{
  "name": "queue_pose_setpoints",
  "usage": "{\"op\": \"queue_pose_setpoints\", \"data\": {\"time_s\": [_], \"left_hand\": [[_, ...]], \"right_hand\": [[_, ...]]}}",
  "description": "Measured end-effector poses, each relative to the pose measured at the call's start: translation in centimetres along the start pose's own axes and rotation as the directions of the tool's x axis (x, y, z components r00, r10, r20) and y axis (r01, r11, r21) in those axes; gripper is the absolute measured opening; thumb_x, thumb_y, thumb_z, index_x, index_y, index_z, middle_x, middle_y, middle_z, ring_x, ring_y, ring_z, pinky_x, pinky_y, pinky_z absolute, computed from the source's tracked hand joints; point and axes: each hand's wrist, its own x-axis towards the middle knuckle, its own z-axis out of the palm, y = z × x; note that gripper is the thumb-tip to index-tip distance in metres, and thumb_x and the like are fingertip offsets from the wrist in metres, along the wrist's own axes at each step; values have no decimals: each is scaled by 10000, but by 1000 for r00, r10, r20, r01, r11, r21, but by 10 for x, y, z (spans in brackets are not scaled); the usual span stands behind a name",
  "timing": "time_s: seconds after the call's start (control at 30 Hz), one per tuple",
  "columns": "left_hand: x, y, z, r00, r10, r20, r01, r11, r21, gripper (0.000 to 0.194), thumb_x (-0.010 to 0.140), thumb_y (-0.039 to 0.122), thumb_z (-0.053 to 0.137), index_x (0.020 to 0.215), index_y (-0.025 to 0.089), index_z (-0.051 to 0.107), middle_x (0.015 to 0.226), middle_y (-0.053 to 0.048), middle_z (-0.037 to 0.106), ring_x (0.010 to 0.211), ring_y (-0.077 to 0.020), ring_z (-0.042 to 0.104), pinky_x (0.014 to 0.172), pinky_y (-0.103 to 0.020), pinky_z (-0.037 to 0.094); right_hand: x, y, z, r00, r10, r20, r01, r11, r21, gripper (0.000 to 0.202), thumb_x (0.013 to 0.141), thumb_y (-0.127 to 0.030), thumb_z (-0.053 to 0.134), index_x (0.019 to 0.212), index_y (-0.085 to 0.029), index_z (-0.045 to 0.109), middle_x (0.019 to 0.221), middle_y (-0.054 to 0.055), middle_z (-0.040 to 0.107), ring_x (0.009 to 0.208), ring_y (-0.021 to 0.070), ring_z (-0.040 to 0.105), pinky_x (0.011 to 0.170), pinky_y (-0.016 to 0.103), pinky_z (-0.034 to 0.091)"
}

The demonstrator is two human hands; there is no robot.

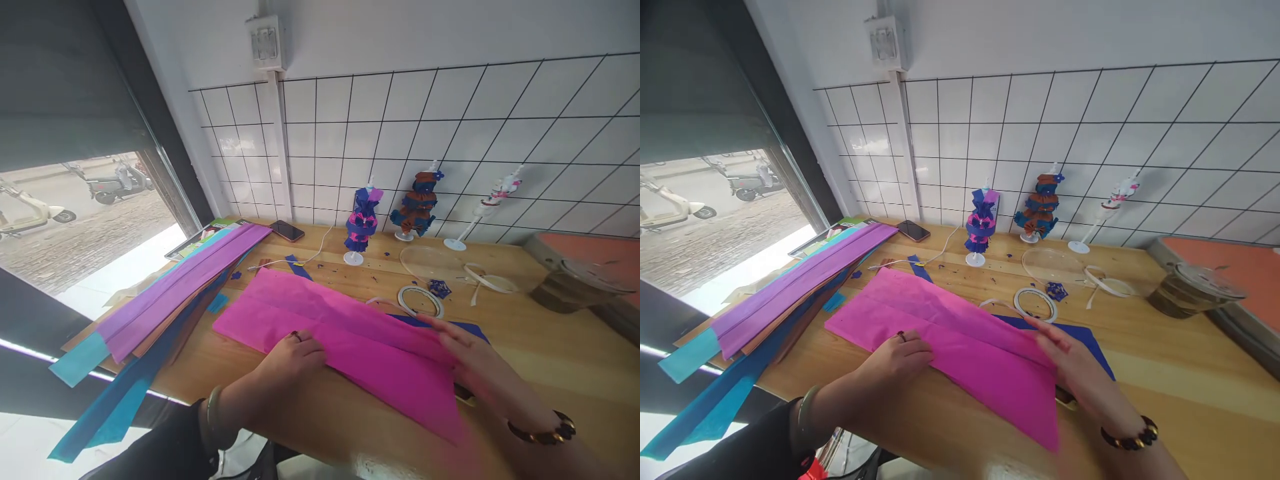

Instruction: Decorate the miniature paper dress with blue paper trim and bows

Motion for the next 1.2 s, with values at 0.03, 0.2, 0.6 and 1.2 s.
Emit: {"op": "queue_pose_setpoints", "data": {"time_s": [0.03, 0.2, 0.6, 1.2], "left_hand": [[2, 1, 2, 999, -5, 48, 5, 1000, 15, 235, 891, 133, 341, 789, 172, 549, 718, -44, 571, 690, -124, 503, 654, -254, 409], [15, 10, -1, 956, -45, 290, 33, 998, 46, 200, 893, 191, 379, 796, 175, 554, 790, -45, 576, 773, -138, 519, 711, -270, 405], [68, -58, -14, 931, -359, 68, 365, 917, -160, 288, 843, 283, 506, 1102, 172, 567, 1071, -82, 607, 1026, -198, 527, 895, -338, 408], [98, -81, 38, 967, -205, 148, 224, 966, -127, 146, 797, 122, 487, 798, 175, 623, 776, -32, 624, 821, -166, 532, 756, -287, 392]], "right_hand": [[-1, -1, -1, 997, 74, 29, -75, 997, 36, 412, 814, -482, 487, 1165, -293, 592, 960, 55, 711, 766, 237, 689, 570, 318, 570], [8, -3, -5, 975, 213, -59, -213, 977, -2, 405, 729, -472, 574, 1058, -248, 653, 994, 30, 701, 853, 248, 658, 617, 295, 546], [39, 19, -8, 986, 61, -154, -90, 978, -189, 342, 777, -500, 483, 711, -227, 678, 695, 5, 697, 672, 218, 629, 545, 282, 478], [41, 43, -11, 987, 158, -21, -156, 985, 67, 290, 686, -493, 615, 786, -245, 729, 917, 48, 719, 866, 244, 651, 793, 349, 505]]}}
